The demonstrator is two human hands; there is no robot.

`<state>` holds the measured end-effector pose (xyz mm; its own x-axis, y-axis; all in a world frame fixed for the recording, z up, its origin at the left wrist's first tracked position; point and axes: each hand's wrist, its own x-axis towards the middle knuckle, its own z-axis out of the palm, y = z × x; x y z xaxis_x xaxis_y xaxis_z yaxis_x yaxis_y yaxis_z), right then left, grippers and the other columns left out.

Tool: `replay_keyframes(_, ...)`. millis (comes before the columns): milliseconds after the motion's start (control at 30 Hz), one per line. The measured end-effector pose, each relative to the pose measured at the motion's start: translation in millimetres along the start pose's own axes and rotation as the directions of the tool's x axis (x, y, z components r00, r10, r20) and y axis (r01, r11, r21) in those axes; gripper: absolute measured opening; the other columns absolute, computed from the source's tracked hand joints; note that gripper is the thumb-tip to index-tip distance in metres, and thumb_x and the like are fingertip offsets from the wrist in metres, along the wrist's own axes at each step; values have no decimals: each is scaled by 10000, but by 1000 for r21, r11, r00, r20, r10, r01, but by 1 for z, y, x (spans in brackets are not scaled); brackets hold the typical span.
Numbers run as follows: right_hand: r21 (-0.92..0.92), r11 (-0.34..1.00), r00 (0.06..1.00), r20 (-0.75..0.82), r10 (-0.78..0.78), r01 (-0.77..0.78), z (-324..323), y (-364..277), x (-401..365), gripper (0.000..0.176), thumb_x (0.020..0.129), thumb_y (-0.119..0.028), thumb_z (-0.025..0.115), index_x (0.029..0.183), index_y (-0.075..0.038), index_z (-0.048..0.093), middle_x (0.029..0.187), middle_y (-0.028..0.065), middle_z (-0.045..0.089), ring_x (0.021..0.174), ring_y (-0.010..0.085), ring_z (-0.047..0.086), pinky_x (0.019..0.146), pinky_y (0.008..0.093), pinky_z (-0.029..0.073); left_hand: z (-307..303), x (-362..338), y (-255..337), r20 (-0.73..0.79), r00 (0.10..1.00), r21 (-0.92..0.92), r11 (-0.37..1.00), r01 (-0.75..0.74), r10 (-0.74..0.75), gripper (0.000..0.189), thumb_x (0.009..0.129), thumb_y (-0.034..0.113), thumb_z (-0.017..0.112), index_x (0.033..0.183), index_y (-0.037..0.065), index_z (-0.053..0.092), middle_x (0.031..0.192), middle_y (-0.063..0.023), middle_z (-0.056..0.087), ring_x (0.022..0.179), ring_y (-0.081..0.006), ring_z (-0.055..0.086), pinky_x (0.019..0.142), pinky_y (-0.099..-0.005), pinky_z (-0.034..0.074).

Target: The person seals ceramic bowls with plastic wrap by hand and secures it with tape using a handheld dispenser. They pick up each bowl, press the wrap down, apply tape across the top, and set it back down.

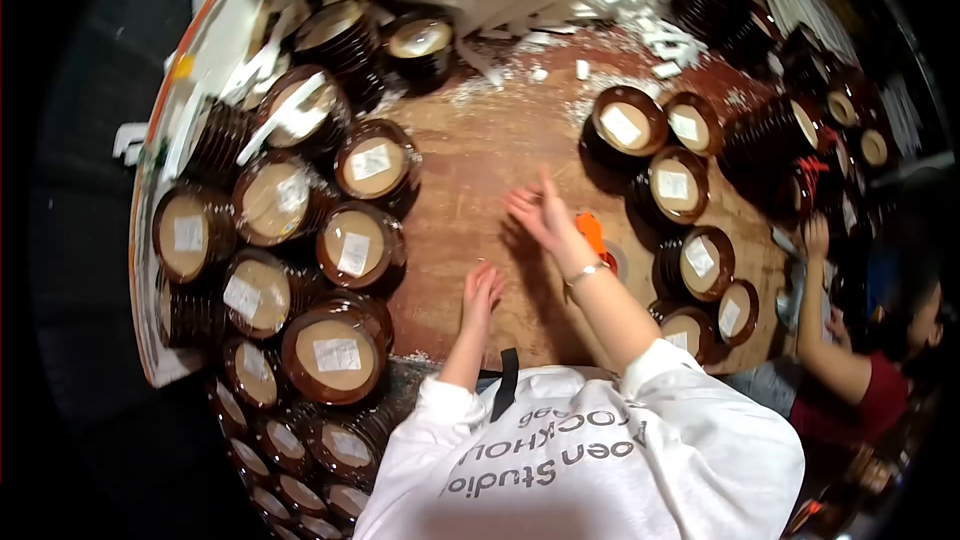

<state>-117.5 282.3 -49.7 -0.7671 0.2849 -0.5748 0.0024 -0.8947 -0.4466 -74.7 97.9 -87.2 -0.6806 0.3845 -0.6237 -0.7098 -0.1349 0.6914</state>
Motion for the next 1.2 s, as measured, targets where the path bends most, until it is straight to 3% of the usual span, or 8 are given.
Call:
replay_keyframes(200,0,975,947,-237,-217,224,-73,-77,-49,1082,667,-552,614,1320,-17,-63,1331,310,-3,1263,375,72,1029,409,126,108,75,41,215,973,300,954,20,-88,617,768,387,584,1221,57,327,1109,-113,464,1013,-184,455,824,-302,381)
replay_keyframes(267,35,978,947,-262,-188,204,-69,-90,-36,1093,667,-554,613,1319,-17,-80,1329,310,-62,1258,399,34,1025,426,108,143,112,42,318,935,519,796,-311,158,733,741,403,608,1263,17,267,1185,-167,409,1073,-246,423,852,-327,368)
replay_keyframes(400,37,977,914,-361,-183,210,-57,-117,-1,973,676,-568,589,1342,-68,86,1368,217,27,1251,364,110,1003,475,108,202,165,61,348,926,661,662,-354,148,822,721,431,614,1284,-14,212,1231,-205,356,1122,-285,381,888,-350,346)
replay_keyframes(567,46,957,892,-376,-249,287,-71,-122,40,817,754,-509,521,1336,-86,133,1376,145,103,1247,356,104,1006,484,58,255,215,76,471,879,522,827,-210,-75,821,723,451,586,1285,-4,197,1294,-192,283,1164,-268,333,913,-349,338)
replay_keyframes(633,86,943,770,-604,-207,322,-59,-122,43,679,787,-427,518,1297,-76,238,1311,100,303,1200,281,283,977,507,137,265,225,79,411,903,496,862,-106,-125,682,737,396,580,1227,0,321,1230,-172,392,1095,-240,422,885,-335,376)
replay_keyframes(767,52,924,748,-605,-274,380,-58,-116,45,557,804,-344,520,1239,-60,320,1242,86,391,1128,227,377,953,498,187,264,212,91,447,755,410,860,304,-480,371,763,274,540,1035,23,524,944,-105,590,866,-184,565,793,-310,448)
replay_keyframes(1100,-99,976,873,-437,-218,195,-89,-77,62,368,822,-199,518,1104,24,439,1062,117,523,959,189,509,815,335,394,183,189,79,433,898,203,979,-8,-82,341,763,192,507,1070,53,459,982,-92,542,870,-169,537,722,-288,455)
replay_keyframes(1200,-281,952,925,-317,-211,121,-55,-64,30,352,818,-185,521,1093,22,448,1018,111,544,922,179,527,767,289,423,132,151,73,206,978,71,997,19,-33,369,766,167,505,1112,68,425,1011,-79,532,923,-169,519,761,-308,439)
